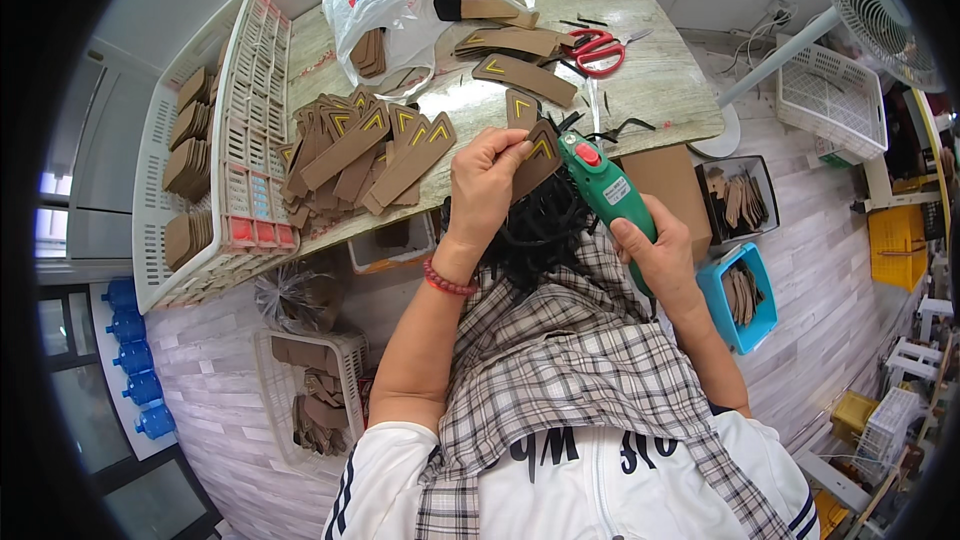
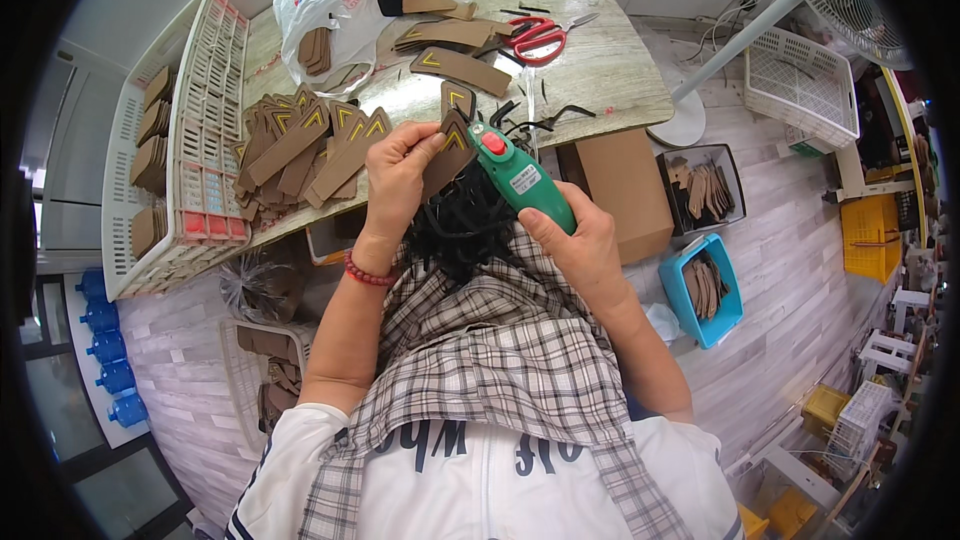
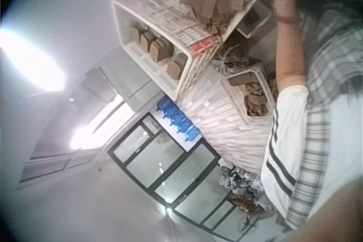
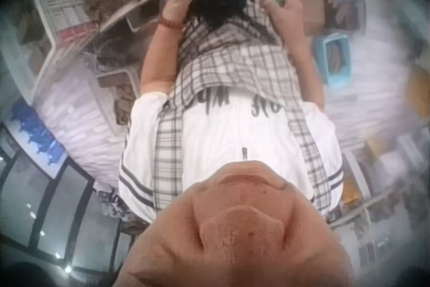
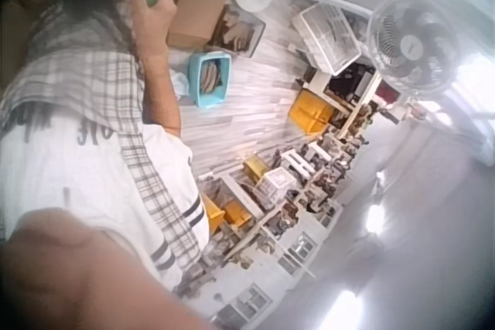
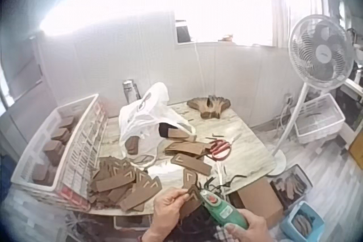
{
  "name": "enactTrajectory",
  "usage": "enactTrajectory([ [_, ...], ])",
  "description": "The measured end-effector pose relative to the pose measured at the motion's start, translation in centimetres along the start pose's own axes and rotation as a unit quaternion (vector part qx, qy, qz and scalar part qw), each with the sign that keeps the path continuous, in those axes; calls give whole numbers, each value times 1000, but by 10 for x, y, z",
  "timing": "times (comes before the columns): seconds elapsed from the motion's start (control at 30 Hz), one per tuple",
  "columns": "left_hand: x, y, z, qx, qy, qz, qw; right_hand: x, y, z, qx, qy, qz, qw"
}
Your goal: The person uses a green rotary tool to trim the edges of small rectangular cardboard pieces marked with yellow triangles. They handle the pieces one at a time, rotating them to smooth the edges, and place the finished pieces into a white basket on the left.
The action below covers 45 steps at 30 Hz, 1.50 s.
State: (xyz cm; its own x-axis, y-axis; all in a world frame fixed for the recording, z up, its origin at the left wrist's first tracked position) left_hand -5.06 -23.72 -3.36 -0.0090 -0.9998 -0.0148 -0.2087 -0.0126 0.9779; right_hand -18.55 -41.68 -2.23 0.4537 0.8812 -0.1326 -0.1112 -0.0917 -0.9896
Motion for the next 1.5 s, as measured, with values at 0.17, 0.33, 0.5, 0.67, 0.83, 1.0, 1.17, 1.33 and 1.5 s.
enactTrajectory([
  [0.17,-3,6,-5,20,-51,-32,998,-1,-1,1,-1,-3,-1,1000],
  [0.33,-2,15,-15,23,-121,-92,988,-4,-3,-4,-3,-11,8,1000],
  [0.5,-22,10,-42,9,44,-30,999,-7,0,-3,-1,29,-19,999],
  [0.67,-36,-45,-23,-314,167,375,856,-10,4,4,-9,35,27,999],
  [0.83,5,-64,31,-524,70,436,728,-8,10,7,12,36,8,999],
  [1.0,18,-30,25,-414,29,455,788,-9,11,14,19,32,46,998],
  [1.17,16,-19,15,-320,27,425,847,-6,10,16,8,28,44,999],
  [1.33,14,-20,15,-301,48,406,861,-3,6,15,7,21,32,999],
  [1.5,17,-21,16,-288,45,397,870,-2,4,14,12,21,27,999],
])
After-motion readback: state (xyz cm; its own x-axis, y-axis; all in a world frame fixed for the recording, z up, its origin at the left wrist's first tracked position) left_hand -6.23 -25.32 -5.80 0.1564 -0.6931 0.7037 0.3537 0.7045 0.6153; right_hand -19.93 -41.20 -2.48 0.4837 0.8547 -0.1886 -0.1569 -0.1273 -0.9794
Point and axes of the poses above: each hand's wrist, its own z-axis away from the middle knuckle, its own x-axis out of the palm, y = z × x, the point moved 5 cm from there along -z, towards the middle knuckle, and after that the axes turned 14 degrees about y, right-handed, at the moved point
